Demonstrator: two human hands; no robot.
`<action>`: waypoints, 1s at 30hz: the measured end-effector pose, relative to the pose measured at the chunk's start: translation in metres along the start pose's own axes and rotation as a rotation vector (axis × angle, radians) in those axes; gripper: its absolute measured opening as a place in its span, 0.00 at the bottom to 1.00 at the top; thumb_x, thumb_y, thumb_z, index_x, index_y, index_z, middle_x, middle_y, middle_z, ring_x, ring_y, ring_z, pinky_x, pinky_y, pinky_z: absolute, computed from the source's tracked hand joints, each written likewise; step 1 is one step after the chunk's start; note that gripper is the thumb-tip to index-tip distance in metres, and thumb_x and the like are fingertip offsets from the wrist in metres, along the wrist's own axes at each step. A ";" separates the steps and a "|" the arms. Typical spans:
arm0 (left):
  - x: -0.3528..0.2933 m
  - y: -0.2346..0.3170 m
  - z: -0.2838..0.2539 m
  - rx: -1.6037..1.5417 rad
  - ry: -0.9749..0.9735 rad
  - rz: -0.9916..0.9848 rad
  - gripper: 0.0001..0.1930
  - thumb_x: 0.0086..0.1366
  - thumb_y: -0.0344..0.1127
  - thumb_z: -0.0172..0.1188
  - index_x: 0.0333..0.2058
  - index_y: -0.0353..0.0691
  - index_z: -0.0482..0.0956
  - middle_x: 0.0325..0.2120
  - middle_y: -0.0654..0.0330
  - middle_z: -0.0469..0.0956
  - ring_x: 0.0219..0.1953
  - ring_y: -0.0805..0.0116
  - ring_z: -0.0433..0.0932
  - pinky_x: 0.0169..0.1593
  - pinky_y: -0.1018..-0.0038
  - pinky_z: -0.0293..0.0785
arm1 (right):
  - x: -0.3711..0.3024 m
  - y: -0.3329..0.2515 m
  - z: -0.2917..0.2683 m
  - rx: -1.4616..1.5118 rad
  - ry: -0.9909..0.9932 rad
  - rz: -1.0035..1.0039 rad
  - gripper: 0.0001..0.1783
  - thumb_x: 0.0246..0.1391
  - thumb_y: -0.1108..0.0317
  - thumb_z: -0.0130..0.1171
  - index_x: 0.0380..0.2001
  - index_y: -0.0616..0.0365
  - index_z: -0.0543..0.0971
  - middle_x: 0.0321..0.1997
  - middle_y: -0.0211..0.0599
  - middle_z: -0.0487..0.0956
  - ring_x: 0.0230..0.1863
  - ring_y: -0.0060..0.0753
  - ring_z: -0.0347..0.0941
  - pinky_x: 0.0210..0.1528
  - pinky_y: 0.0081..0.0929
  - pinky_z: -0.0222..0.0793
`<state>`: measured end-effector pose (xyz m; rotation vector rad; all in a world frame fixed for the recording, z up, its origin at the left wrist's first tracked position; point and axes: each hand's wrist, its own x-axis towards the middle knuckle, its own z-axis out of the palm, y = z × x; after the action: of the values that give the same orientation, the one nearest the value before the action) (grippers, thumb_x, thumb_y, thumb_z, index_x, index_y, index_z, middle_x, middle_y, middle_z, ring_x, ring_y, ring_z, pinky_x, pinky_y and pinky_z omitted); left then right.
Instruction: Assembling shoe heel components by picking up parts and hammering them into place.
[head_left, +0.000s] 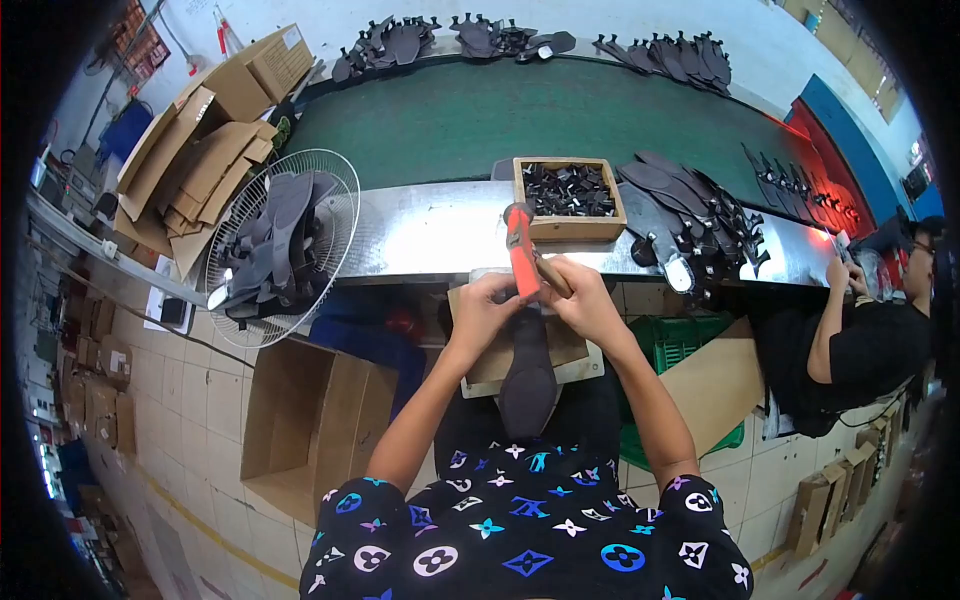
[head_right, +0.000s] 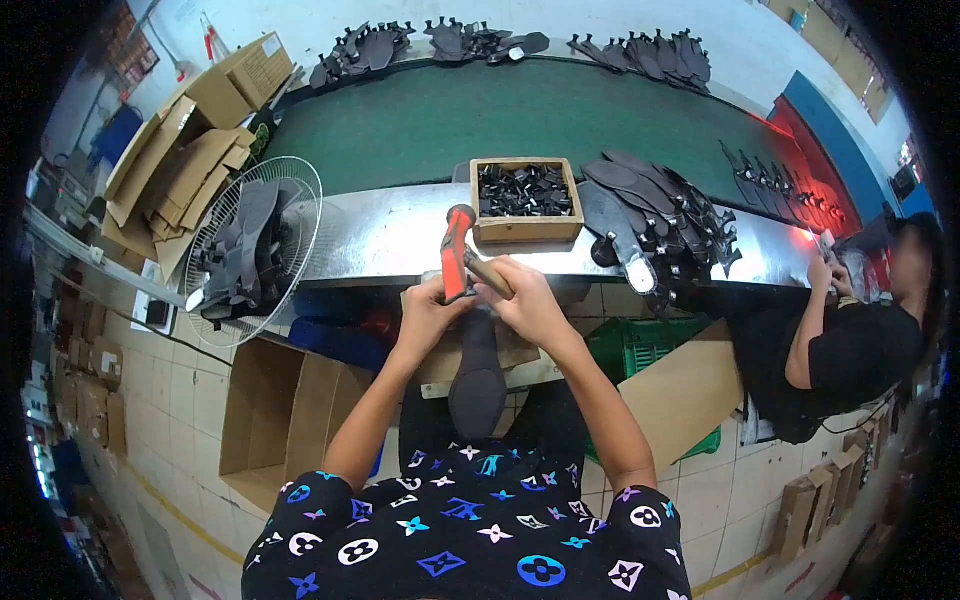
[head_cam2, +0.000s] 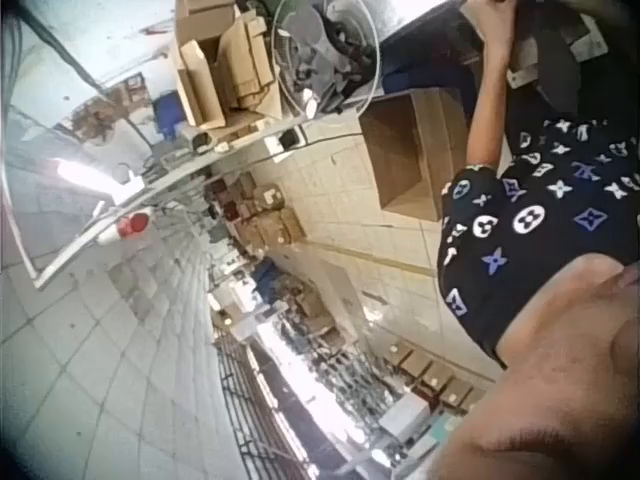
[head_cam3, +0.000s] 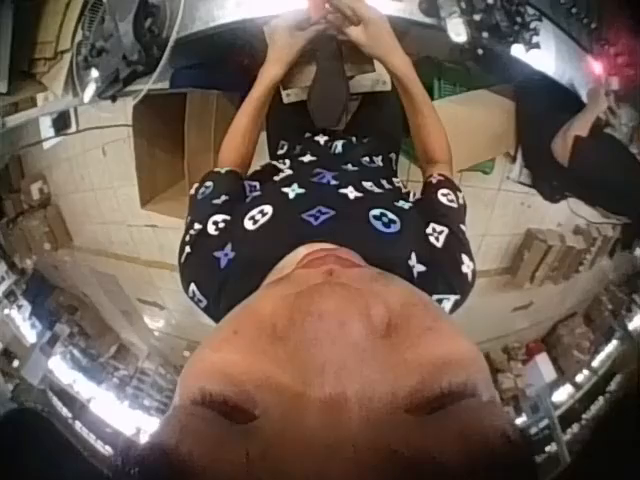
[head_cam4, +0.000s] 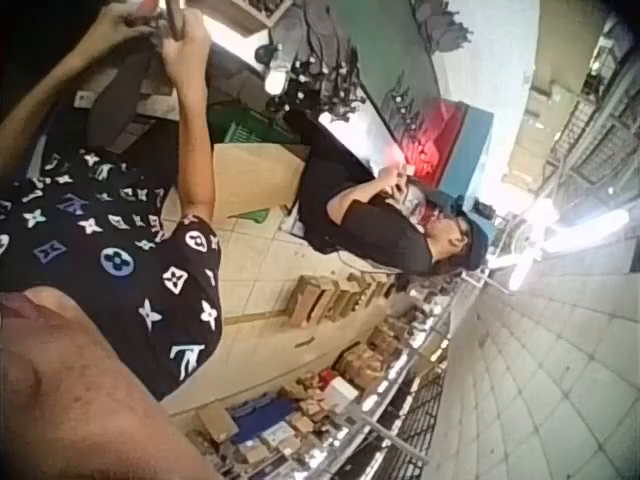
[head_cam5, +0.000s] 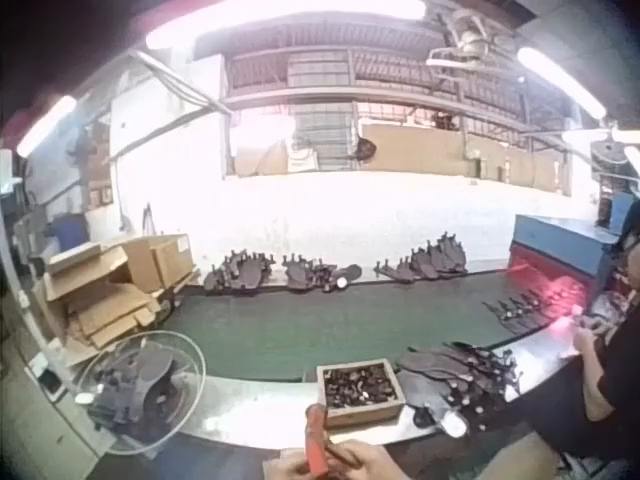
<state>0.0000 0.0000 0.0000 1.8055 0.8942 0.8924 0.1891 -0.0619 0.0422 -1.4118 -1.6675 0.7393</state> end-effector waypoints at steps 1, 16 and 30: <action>-0.003 0.008 0.001 0.054 0.001 0.022 0.18 0.54 0.31 0.72 0.45 0.36 0.84 0.34 0.54 0.86 0.36 0.68 0.83 0.42 0.73 0.77 | -0.004 -0.001 -0.002 -0.027 0.019 -0.087 0.12 0.53 0.74 0.62 0.41 0.65 0.78 0.46 0.46 0.78 0.44 0.49 0.78 0.48 0.38 0.72; 0.002 -0.004 -0.012 -0.202 -0.083 -0.032 0.12 0.57 0.31 0.72 0.39 0.32 0.86 0.30 0.63 0.85 0.33 0.81 0.79 0.38 0.80 0.76 | -0.054 -0.071 -0.002 0.034 0.179 0.092 0.16 0.64 0.70 0.57 0.52 0.65 0.74 0.32 0.45 0.78 0.29 0.37 0.76 0.35 0.29 0.71; 0.002 -0.005 -0.017 0.122 -0.187 0.066 0.50 0.53 0.42 0.74 0.69 0.35 0.53 0.50 0.56 0.82 0.59 0.57 0.75 0.66 0.56 0.62 | -0.107 -0.108 0.004 0.011 0.493 -0.113 0.20 0.65 0.70 0.55 0.56 0.70 0.72 0.26 0.31 0.73 0.22 0.20 0.67 0.24 0.21 0.61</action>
<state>-0.0146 0.0102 0.0009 1.9971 0.7873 0.7083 0.1365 -0.1875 0.1086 -1.3461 -1.3376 0.3007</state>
